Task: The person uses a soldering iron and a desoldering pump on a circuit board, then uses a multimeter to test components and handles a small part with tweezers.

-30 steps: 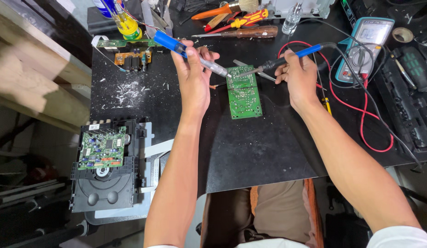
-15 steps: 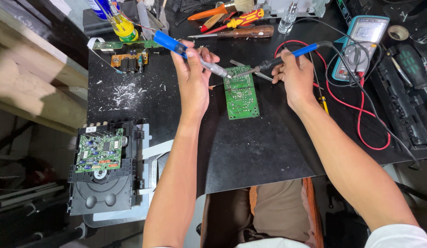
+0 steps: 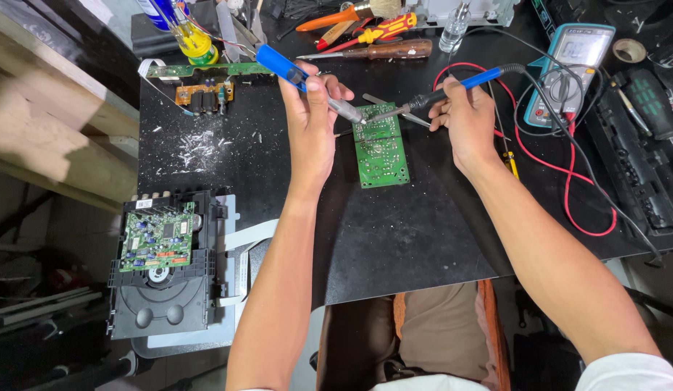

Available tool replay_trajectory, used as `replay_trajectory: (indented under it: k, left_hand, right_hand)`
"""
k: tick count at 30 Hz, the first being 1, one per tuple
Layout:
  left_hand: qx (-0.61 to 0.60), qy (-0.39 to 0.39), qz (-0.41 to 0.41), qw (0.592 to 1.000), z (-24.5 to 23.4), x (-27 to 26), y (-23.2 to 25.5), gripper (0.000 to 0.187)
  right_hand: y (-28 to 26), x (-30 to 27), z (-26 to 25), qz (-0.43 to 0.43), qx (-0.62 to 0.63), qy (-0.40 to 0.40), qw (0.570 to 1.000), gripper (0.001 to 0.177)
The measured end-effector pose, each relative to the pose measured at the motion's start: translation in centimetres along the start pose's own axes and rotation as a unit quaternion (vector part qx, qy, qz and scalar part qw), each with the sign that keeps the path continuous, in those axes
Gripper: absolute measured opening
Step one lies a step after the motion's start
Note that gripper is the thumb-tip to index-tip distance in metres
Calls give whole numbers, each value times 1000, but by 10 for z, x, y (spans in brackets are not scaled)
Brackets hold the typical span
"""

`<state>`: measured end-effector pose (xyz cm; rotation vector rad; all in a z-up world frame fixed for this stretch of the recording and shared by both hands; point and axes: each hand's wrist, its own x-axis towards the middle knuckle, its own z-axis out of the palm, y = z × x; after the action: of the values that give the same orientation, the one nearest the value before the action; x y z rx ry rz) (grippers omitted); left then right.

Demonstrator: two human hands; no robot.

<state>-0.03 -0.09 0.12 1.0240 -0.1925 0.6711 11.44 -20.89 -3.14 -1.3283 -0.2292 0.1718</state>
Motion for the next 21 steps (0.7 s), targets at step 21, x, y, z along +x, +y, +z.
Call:
replay_trajectory:
  k: [21]
  left_hand:
    - [23, 15, 9, 1000, 2, 5, 18, 41]
  right_hand:
    - [0, 9, -14, -59, 73, 106, 990, 25]
